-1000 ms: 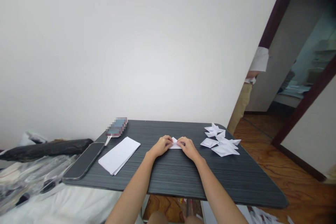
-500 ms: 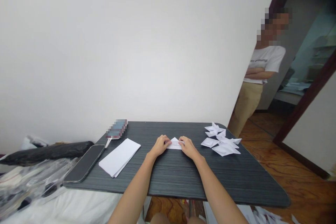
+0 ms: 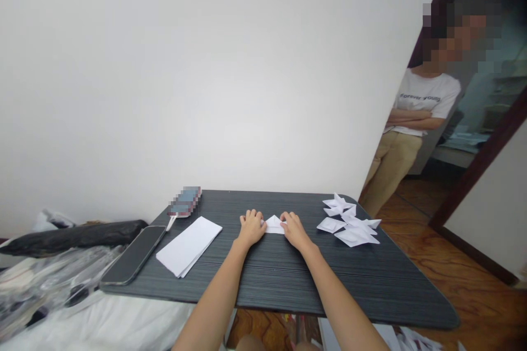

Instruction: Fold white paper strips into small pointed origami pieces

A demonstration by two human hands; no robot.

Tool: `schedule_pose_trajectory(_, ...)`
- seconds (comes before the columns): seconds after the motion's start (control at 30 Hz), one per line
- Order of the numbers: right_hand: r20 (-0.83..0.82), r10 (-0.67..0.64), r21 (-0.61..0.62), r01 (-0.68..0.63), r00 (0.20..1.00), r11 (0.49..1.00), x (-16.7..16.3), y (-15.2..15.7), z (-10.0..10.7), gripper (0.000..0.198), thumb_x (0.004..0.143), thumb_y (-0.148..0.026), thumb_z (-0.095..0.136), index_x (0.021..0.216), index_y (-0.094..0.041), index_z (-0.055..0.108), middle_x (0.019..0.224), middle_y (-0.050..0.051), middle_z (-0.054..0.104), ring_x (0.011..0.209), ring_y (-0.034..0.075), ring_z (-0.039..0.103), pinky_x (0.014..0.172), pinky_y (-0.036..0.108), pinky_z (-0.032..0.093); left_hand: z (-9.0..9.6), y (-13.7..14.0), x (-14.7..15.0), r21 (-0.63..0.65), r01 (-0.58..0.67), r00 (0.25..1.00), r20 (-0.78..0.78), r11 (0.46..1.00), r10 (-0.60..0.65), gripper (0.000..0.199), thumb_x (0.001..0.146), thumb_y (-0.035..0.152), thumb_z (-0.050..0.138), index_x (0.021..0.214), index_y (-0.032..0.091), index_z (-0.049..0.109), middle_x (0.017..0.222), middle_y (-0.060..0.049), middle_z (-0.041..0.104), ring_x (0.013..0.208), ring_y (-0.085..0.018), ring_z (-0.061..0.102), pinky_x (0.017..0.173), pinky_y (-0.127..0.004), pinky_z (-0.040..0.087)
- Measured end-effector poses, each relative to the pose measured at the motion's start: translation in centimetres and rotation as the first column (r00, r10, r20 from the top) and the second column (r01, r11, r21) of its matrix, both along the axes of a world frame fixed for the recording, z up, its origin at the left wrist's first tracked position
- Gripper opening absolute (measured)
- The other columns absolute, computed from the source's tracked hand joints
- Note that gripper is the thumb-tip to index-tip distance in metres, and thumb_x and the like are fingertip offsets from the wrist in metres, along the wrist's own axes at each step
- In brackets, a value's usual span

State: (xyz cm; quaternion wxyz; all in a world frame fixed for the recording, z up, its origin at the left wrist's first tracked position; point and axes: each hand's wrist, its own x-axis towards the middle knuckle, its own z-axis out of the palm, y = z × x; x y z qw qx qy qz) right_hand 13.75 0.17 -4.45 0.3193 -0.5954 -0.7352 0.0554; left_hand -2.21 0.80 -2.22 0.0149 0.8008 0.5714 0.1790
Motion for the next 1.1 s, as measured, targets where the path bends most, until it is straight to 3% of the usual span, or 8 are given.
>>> schedule_pose_trajectory(0.07, 0.071, -0.116, 0.042, 0.114, 0.991, 0.993, -0.7, -0.4, 0.2, 0.016, 0.072, -0.014, 0.044, 0.084, -0.023, 0.049, 0.084, 0.005, 0.044, 0.079, 0.019, 0.039, 0.065, 0.029, 0.029, 0.2, -0.4, 0.2, 0.041, 0.007, 1.0, -0.013, 0.999, -0.006, 0.02, 0.077, 0.022, 0.036, 0.093, 0.018, 0.047, 0.095, -0.008, 0.042, 0.092, -0.022, 0.035, 0.075, -0.038, 0.028)
schedule_pose_trajectory(0.13, 0.13, -0.165, 0.075, 0.157, 0.978, 0.985, -1.3, -0.8, 0.4, 0.019, 0.071, -0.01, 0.042, 0.083, -0.023, 0.049, 0.087, 0.006, 0.043, 0.08, 0.02, 0.038, 0.064, 0.029, 0.027, 0.5, -0.6, 0.5, 0.091, 0.106, 0.994, -0.03, 0.99, -0.104, 0.023, 0.077, 0.012, 0.034, 0.094, 0.02, 0.047, 0.098, -0.007, 0.041, 0.093, -0.021, 0.035, 0.075, -0.036, 0.028)
schedule_pose_trajectory(0.23, 0.196, -0.079, 0.075, 0.066, 0.977, 0.995, -1.9, -1.0, 0.8, 0.026, 0.069, -0.001, 0.036, 0.077, -0.021, 0.05, 0.084, 0.005, 0.045, 0.08, 0.019, 0.039, 0.064, 0.028, 0.028, 0.7, -0.6, 0.7, 0.105, 0.337, 0.941, -0.084, 0.936, -0.329, 0.025, 0.074, 0.003, 0.032, 0.085, 0.018, 0.05, 0.094, -0.006, 0.045, 0.089, -0.017, 0.038, 0.076, -0.031, 0.03)
schedule_pose_trajectory(0.33, 0.218, -0.01, 0.06, -0.003, 0.976, 0.998, -2.2, -1.4, 1.2, 0.03, 0.068, 0.003, 0.033, 0.076, -0.019, 0.051, 0.081, 0.006, 0.047, 0.079, 0.018, 0.041, 0.067, 0.027, 0.029, 0.5, -0.8, 0.9, 0.09, 0.406, 0.912, -0.111, 0.91, -0.396, 0.024, 0.074, 0.003, 0.032, 0.08, 0.014, 0.052, 0.085, -0.007, 0.048, 0.083, -0.017, 0.041, 0.074, -0.028, 0.033)
schedule_pose_trajectory(0.53, 0.267, -0.018, 0.056, 0.003, 0.963, 0.998, -2.2, -3.7, 1.4, 0.031, 0.072, -0.003, 0.035, 0.092, -0.018, 0.054, 0.092, 0.011, 0.05, 0.087, 0.021, 0.04, 0.072, 0.029, 0.029, -0.1, -2.1, 1.9, 0.113, 0.324, 0.944, -0.105, 0.939, -0.313, 0.024, 0.074, 0.009, 0.033, 0.085, 0.01, 0.055, 0.09, -0.013, 0.048, 0.085, -0.021, 0.042, 0.074, -0.031, 0.036)
schedule_pose_trajectory(0.67, 0.298, -0.03, 0.012, 0.028, 0.954, 1.0, -1.9, -4.6, 1.4, 0.035, 0.072, -0.008, 0.038, 0.104, -0.018, 0.05, 0.101, 0.01, 0.048, 0.094, 0.021, 0.039, 0.075, 0.03, 0.028, -0.2, -1.9, 1.7, 0.068, 0.187, 0.982, -0.025, 0.98, -0.186, 0.023, 0.073, 0.009, 0.035, 0.078, 0.008, 0.058, 0.087, -0.013, 0.05, 0.085, -0.02, 0.045, 0.078, -0.029, 0.036)
schedule_pose_trajectory(0.93, 0.23, -0.131, 0.008, 0.133, 0.964, 0.991, -1.0, -3.6, 1.2, 0.019, 0.074, -0.016, 0.038, 0.078, -0.015, 0.057, 0.088, 0.009, 0.049, 0.086, 0.019, 0.042, 0.07, 0.028, 0.03, -0.8, -0.3, 0.1, 0.053, 0.041, 0.988, 0.146, 0.998, -0.049, 0.02, 0.076, 0.017, 0.039, 0.069, 0.011, 0.057, 0.082, -0.009, 0.051, 0.083, -0.017, 0.045, 0.077, -0.028, 0.035)
schedule_pose_trajectory(1.1, 0.145, -0.184, 0.073, 0.175, 0.972, 0.982, -0.7, -1.8, 0.8, 0.02, 0.077, -0.029, 0.042, 0.084, -0.016, 0.054, 0.087, 0.008, 0.048, 0.084, 0.02, 0.041, 0.07, 0.03, 0.03, -0.9, 0.2, 0.0, 0.018, -0.012, 0.98, 0.199, 1.0, 0.009, 0.019, 0.072, 0.025, 0.047, 0.089, 0.018, 0.052, 0.093, -0.005, 0.047, 0.09, -0.02, 0.04, 0.075, -0.034, 0.031)
